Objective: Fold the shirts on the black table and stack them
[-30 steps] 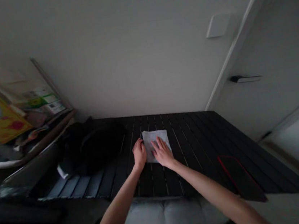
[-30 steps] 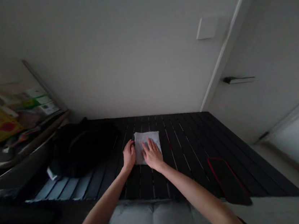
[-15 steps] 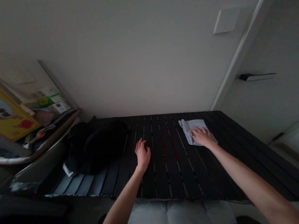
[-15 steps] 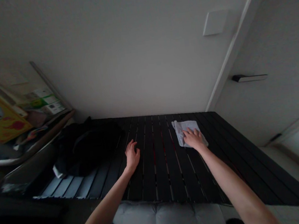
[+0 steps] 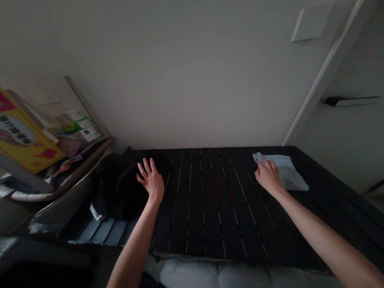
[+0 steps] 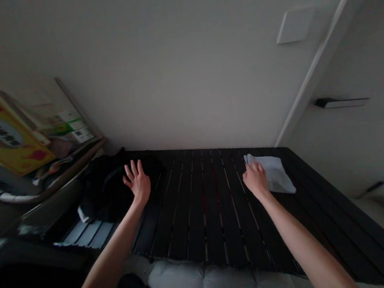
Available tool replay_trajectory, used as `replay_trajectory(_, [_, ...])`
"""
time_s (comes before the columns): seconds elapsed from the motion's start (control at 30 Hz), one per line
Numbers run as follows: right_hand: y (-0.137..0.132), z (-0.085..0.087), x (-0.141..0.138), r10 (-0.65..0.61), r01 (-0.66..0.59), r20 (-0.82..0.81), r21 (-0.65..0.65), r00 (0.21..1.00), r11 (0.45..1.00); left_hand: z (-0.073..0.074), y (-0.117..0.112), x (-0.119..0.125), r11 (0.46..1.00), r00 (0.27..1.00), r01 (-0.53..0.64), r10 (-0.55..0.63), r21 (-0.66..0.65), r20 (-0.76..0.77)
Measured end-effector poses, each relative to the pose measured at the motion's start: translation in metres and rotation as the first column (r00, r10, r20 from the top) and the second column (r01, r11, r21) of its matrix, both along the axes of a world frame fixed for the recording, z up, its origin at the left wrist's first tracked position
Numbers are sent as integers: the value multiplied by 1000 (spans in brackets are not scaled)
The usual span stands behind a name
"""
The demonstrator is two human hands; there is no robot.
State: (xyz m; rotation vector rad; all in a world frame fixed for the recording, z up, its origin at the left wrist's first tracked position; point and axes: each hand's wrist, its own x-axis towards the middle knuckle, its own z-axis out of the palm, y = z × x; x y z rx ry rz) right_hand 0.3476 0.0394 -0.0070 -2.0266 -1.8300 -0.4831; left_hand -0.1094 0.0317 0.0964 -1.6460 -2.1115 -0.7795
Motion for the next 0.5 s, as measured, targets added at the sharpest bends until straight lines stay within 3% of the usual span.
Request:
replay_trajectory(0.13, [-1, 11, -37, 123, -122, -40, 34, 992, 992, 6, 12, -27, 996, 999, -28, 23, -87, -49])
replay_trajectory(0.23, [-6, 17, -61, 219, -215, -75, 60, 973, 975, 5, 8, -29, 995, 997, 45, -50, -89, -56])
replay_trajectory(0.33, [-13, 25, -85, 323, -316, -143, 66, 936, 946, 11, -3, -14, 978, 978, 209, -209, 23, -22])
replay_trajectory(0.4, [-18, 32, -103, 396, -392, -230, 65, 889, 918, 20, -10, 4, 933, 935, 351, -354, 76, 34])
replay_trajectory(0.5, [-28, 47, -130, 499, -523, -445, 77, 744, 849, 33, -20, 36, 859, 837, 498, -512, 117, 194])
